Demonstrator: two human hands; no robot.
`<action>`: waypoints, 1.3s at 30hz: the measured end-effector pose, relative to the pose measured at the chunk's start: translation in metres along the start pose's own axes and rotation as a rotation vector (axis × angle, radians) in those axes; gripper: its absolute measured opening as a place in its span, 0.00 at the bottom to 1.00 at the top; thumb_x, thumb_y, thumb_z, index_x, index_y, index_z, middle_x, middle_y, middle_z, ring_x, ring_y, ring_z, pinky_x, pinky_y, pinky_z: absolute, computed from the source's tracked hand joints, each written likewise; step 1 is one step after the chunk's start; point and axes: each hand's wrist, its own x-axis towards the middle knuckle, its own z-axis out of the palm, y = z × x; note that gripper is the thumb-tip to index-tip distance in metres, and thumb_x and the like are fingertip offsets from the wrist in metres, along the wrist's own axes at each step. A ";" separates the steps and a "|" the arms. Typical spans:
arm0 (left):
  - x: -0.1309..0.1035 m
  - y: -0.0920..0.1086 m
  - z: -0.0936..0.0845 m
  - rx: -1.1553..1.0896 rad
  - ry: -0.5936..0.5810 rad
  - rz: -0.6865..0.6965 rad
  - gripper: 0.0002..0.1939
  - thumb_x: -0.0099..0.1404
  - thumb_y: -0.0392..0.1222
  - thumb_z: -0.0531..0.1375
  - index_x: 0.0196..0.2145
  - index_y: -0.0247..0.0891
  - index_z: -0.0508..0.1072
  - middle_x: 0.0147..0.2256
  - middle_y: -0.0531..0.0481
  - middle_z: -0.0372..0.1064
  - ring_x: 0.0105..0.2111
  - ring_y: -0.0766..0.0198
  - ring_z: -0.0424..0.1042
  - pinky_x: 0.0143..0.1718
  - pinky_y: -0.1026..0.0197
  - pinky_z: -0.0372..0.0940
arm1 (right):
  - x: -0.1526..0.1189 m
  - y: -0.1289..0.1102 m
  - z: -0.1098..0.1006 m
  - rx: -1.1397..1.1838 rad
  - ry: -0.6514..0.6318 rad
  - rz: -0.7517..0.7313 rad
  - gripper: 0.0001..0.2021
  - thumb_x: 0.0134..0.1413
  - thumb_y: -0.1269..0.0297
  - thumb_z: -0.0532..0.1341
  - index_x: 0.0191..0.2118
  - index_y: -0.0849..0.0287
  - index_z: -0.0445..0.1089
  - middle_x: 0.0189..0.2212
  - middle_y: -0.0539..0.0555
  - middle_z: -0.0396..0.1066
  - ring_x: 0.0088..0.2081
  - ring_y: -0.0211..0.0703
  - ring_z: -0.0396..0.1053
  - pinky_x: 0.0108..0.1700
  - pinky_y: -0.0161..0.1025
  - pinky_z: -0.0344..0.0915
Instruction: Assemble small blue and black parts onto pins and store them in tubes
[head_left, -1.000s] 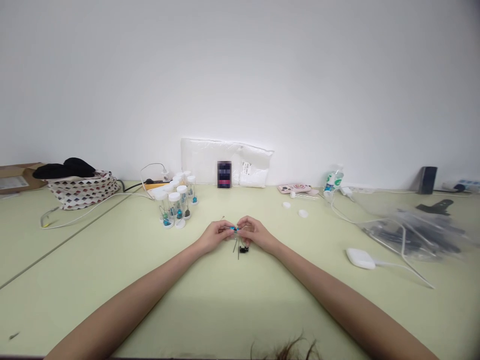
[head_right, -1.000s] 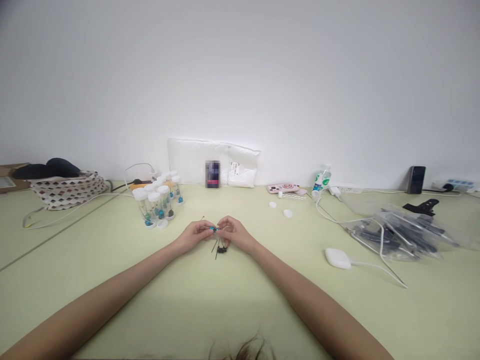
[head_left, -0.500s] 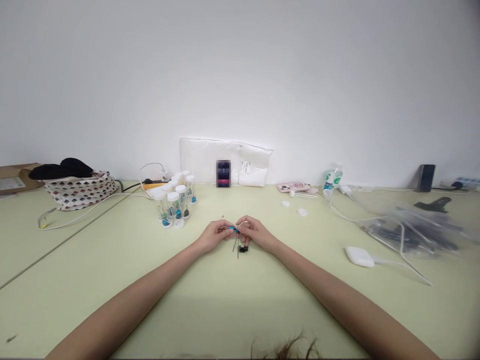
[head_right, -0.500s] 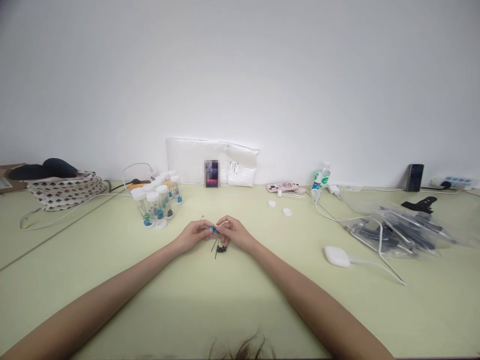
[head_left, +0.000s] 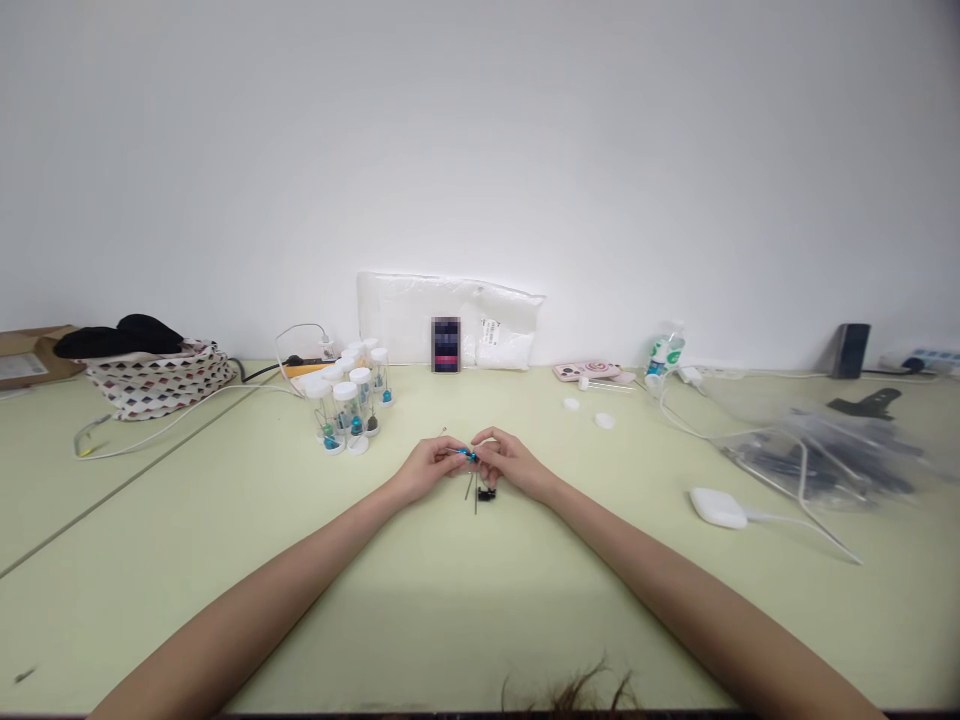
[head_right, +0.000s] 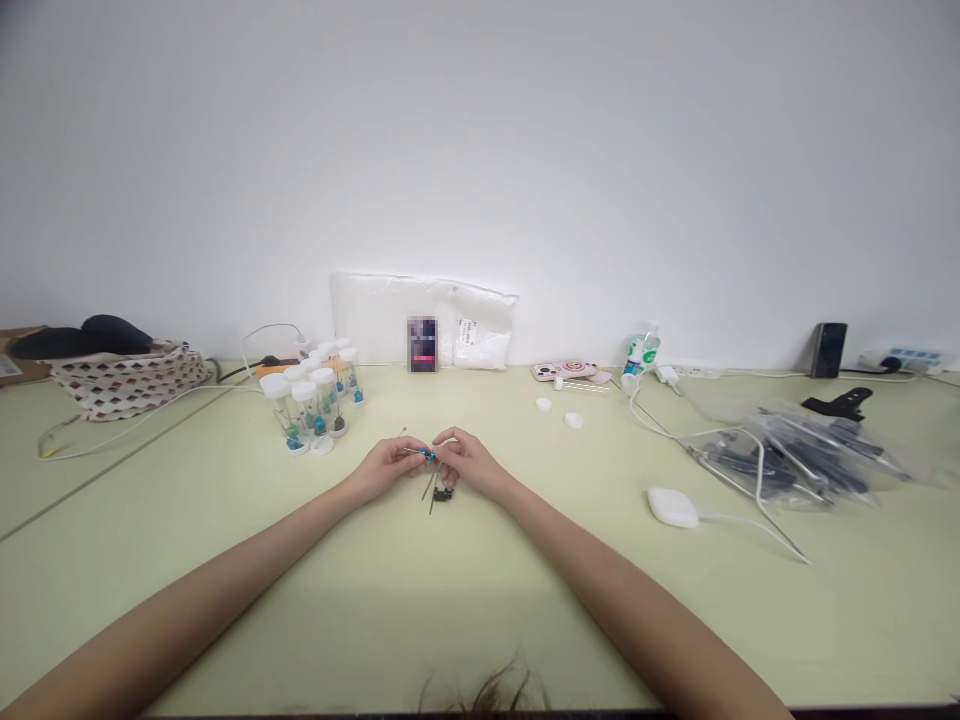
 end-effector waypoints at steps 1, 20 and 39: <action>0.000 0.000 0.000 0.002 0.006 -0.005 0.15 0.56 0.47 0.56 0.37 0.32 0.69 0.29 0.47 0.68 0.28 0.67 0.66 0.32 0.63 0.60 | 0.000 0.000 0.000 -0.001 0.017 -0.010 0.14 0.48 0.55 0.58 0.39 0.57 0.60 0.25 0.49 0.65 0.23 0.34 0.64 0.22 0.32 0.64; 0.000 0.000 0.000 0.001 -0.005 -0.017 0.16 0.56 0.47 0.57 0.37 0.32 0.69 0.31 0.46 0.69 0.30 0.65 0.67 0.33 0.62 0.61 | -0.002 -0.001 0.000 0.018 -0.003 -0.021 0.15 0.47 0.57 0.59 0.40 0.58 0.59 0.22 0.47 0.64 0.21 0.33 0.64 0.22 0.32 0.64; 0.001 -0.002 0.000 0.029 0.009 -0.009 0.15 0.56 0.46 0.56 0.36 0.32 0.69 0.26 0.49 0.66 0.26 0.68 0.63 0.31 0.64 0.59 | -0.002 -0.003 0.001 -0.005 0.009 -0.030 0.16 0.46 0.56 0.60 0.40 0.56 0.59 0.24 0.46 0.63 0.20 0.32 0.61 0.20 0.31 0.60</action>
